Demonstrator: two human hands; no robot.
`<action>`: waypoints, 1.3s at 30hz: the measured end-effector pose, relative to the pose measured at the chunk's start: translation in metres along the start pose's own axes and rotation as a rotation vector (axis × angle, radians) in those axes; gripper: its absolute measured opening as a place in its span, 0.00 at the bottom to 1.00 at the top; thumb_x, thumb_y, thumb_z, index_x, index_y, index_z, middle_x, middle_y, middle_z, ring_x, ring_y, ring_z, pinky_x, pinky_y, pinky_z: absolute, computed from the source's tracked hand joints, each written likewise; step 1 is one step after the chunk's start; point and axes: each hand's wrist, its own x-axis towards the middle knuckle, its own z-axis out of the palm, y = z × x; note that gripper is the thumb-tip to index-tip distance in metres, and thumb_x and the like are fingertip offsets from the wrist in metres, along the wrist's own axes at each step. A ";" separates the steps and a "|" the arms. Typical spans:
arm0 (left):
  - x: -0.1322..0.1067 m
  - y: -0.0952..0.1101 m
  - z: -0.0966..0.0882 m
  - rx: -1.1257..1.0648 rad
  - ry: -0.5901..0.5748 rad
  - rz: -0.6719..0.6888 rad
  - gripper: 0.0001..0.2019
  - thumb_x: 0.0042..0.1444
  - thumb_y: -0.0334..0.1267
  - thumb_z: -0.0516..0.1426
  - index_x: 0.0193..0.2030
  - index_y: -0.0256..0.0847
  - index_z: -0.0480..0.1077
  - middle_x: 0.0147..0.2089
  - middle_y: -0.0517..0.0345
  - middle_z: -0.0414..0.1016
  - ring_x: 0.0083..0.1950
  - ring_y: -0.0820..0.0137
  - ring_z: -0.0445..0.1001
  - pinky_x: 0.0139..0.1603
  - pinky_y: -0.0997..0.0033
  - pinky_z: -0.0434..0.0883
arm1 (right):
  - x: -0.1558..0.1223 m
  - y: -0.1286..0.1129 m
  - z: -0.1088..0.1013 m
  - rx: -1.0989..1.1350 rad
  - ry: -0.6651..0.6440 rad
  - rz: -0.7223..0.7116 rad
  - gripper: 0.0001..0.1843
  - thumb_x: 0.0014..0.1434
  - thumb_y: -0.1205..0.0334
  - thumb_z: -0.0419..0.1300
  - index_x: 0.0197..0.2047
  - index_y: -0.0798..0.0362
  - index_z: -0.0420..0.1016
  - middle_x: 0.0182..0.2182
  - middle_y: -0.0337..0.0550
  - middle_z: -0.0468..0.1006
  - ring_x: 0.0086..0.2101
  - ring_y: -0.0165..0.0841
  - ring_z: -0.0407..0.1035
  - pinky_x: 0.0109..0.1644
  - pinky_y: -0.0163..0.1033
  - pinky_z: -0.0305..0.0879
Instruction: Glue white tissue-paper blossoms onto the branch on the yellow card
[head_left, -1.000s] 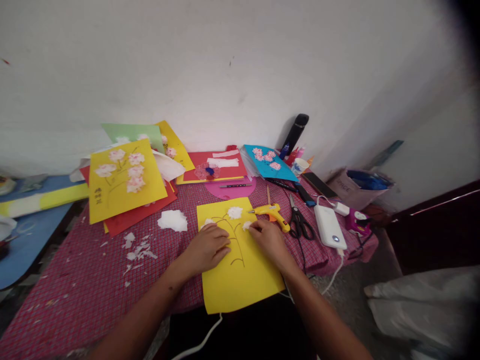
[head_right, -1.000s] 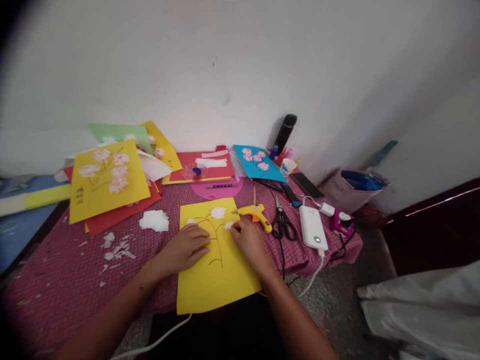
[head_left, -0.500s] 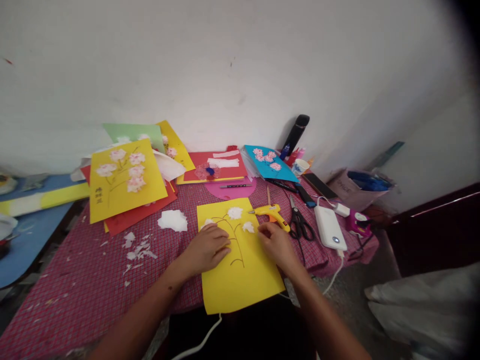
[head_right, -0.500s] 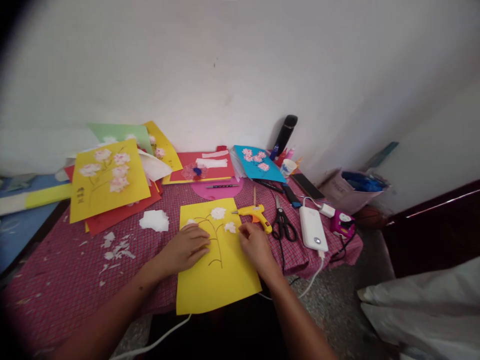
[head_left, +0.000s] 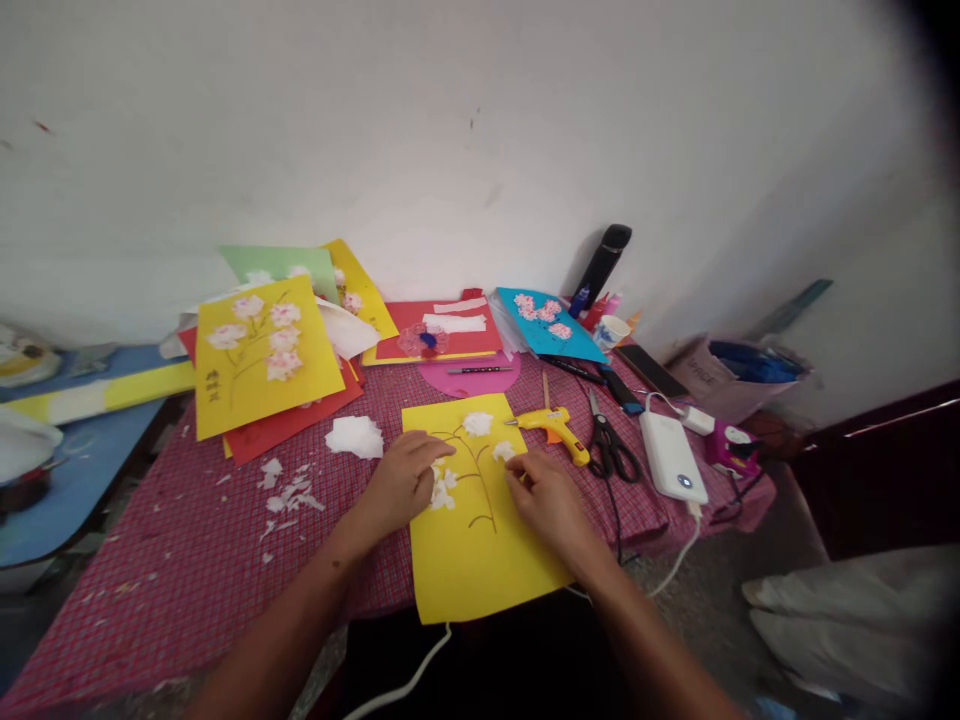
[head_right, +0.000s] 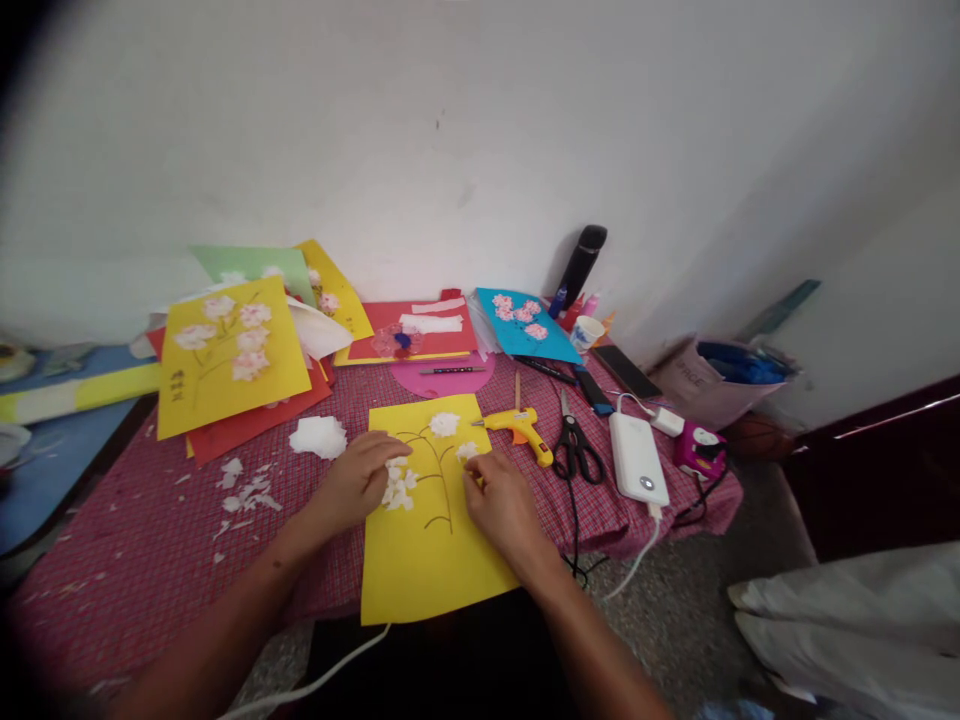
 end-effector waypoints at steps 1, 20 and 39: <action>-0.001 -0.002 -0.001 0.009 0.031 -0.029 0.24 0.54 0.21 0.48 0.53 0.42 0.72 0.48 0.52 0.78 0.52 0.62 0.73 0.55 0.54 0.71 | -0.002 -0.007 0.004 0.009 -0.037 -0.024 0.06 0.61 0.66 0.57 0.38 0.50 0.75 0.36 0.44 0.78 0.38 0.37 0.71 0.43 0.39 0.64; -0.001 -0.002 0.003 0.016 0.016 -0.088 0.16 0.59 0.25 0.51 0.48 0.42 0.75 0.45 0.53 0.80 0.49 0.62 0.74 0.53 0.56 0.71 | 0.009 -0.042 0.035 -0.106 -0.162 -0.093 0.05 0.61 0.67 0.58 0.33 0.51 0.75 0.34 0.42 0.78 0.36 0.34 0.71 0.41 0.36 0.59; 0.001 0.006 0.000 -0.101 -0.007 -0.190 0.11 0.56 0.29 0.56 0.44 0.42 0.75 0.45 0.55 0.80 0.48 0.64 0.77 0.52 0.61 0.72 | 0.001 -0.040 0.029 0.035 -0.017 -0.186 0.08 0.66 0.64 0.55 0.37 0.52 0.74 0.33 0.43 0.77 0.34 0.34 0.71 0.40 0.36 0.62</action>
